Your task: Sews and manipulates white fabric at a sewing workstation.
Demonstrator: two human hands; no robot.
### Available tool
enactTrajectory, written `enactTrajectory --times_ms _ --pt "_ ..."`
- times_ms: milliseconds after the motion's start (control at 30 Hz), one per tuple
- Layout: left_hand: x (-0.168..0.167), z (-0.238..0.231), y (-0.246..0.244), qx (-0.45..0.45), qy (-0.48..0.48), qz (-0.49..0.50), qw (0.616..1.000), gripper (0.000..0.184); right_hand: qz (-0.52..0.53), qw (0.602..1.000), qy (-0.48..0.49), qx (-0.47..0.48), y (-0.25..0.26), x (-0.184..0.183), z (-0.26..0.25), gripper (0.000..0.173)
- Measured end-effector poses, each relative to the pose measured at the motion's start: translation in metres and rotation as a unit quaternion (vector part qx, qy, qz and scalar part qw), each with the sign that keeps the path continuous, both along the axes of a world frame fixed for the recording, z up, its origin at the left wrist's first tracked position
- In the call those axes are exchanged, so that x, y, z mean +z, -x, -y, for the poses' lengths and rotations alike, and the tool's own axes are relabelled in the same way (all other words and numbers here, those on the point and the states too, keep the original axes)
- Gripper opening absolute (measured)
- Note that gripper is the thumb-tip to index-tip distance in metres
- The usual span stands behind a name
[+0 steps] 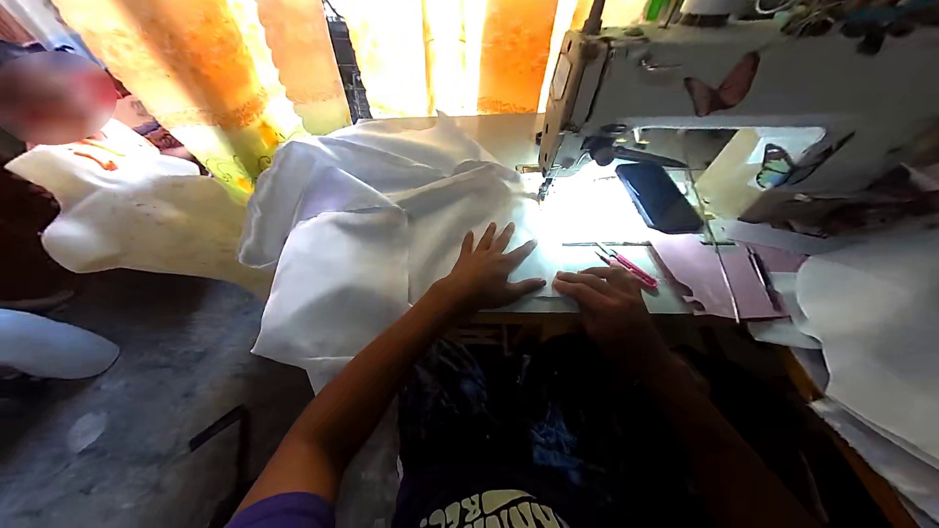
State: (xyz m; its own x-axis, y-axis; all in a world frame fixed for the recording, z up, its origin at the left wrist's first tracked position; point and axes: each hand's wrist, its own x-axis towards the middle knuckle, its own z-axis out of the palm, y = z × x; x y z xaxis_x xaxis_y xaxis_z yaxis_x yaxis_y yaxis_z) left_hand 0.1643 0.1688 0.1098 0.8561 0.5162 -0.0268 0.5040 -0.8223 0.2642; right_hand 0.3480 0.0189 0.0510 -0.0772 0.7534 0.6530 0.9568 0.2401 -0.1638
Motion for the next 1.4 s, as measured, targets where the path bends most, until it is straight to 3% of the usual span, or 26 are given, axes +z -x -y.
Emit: enactTrajectory --times_ms 200,1400 --pt "-0.009 -0.004 -0.002 0.005 -0.015 0.032 0.999 0.065 -0.018 1.000 0.019 -0.013 0.003 0.006 -0.003 0.034" --pt "-0.006 -0.067 -0.041 0.019 -0.024 0.030 0.999 0.070 -0.003 0.989 0.142 -0.041 -0.025 0.042 -0.056 0.036"
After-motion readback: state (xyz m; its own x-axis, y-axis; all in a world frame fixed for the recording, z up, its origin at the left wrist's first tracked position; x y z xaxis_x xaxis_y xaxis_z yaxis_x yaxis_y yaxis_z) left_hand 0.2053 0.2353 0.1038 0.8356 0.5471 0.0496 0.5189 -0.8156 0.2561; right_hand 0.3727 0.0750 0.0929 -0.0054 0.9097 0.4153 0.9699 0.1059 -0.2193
